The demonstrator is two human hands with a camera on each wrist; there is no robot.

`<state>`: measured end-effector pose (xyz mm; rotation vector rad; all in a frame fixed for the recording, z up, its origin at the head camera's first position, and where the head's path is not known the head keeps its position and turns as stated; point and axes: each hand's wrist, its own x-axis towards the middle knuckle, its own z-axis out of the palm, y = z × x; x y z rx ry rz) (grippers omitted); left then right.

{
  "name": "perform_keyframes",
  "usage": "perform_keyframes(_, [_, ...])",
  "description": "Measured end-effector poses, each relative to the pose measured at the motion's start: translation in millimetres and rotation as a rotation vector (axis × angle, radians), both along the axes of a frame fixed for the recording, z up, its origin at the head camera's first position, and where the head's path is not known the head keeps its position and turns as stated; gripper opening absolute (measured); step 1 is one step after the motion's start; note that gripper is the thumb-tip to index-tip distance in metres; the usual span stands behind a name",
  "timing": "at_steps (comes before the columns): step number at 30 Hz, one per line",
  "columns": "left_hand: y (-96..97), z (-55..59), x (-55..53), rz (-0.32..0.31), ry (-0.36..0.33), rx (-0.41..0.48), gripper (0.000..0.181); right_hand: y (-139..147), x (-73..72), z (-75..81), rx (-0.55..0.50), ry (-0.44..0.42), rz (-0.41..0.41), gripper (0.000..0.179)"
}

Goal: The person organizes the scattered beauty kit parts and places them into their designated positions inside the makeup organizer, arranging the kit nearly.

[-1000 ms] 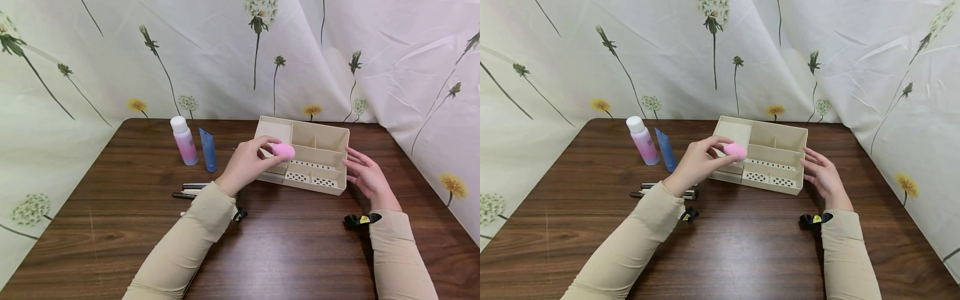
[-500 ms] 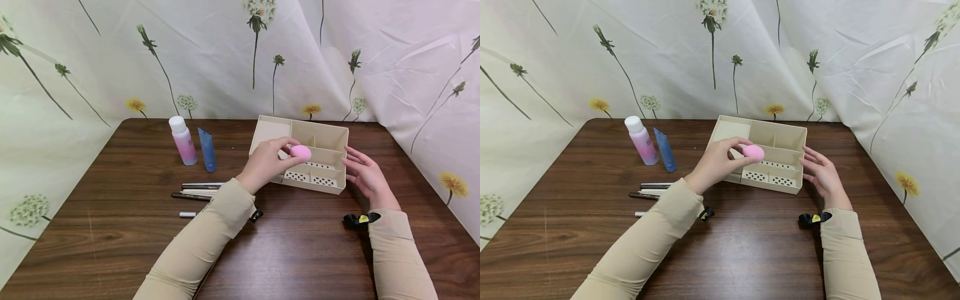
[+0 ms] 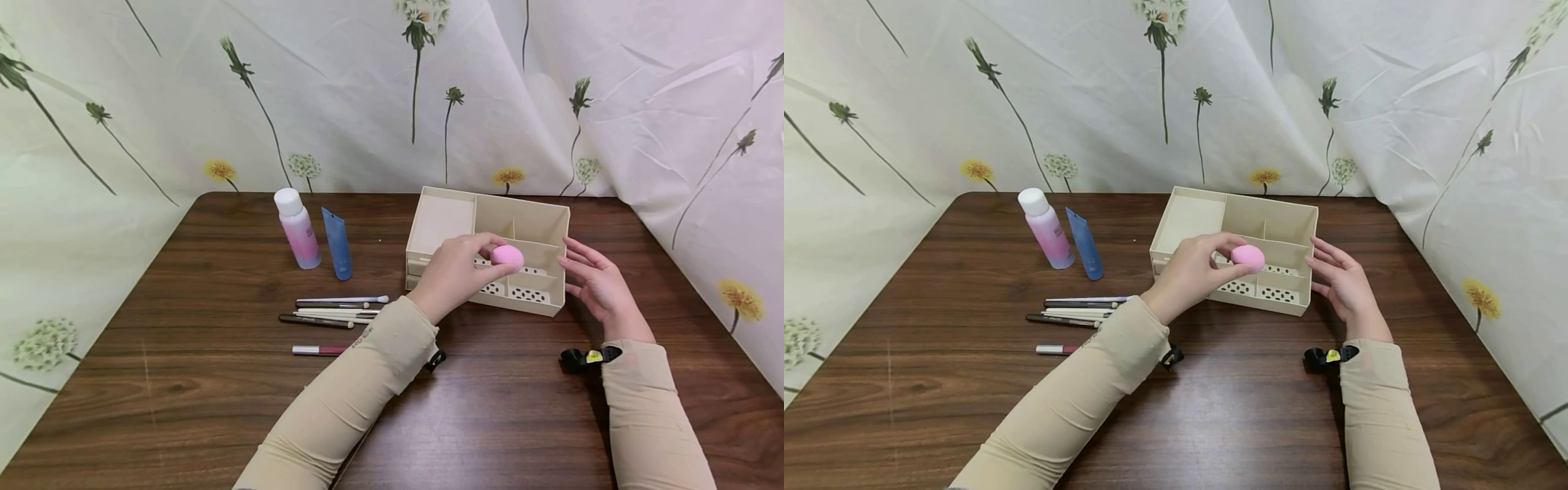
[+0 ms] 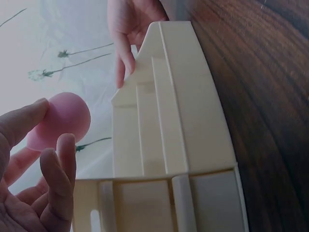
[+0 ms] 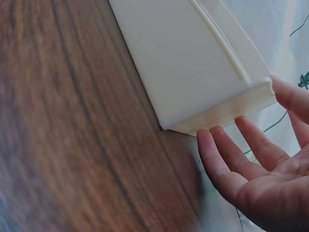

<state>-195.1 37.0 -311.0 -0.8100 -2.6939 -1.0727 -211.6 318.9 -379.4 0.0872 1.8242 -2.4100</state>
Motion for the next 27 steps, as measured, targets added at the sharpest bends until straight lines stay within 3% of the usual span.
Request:
perform_keyframes(10, [7.9, -7.7, 6.4, -0.003, 0.061, -0.07, 0.033, -0.8, 0.6, 0.9, 0.001, 0.001, 0.0, 0.043])
perform_keyframes(16, [13.8, -10.5, 9.6, 0.023, 0.064, -0.188, 0.037, -0.4, 0.7, 0.5, 0.0, 0.003, -0.002, 0.042])
perform_keyframes(23, [18.4, -21.8, 12.3, 0.054, 0.181, -0.289, 0.033, 0.4, 0.2, 0.2, 0.001, -0.005, -0.002, 0.047])
perform_keyframes(27, [19.1, -24.6, 13.6, 0.064, 0.197, -0.309, 0.03, 0.2, 0.0, 0.3, -0.006, -0.003, 0.002, 0.047])
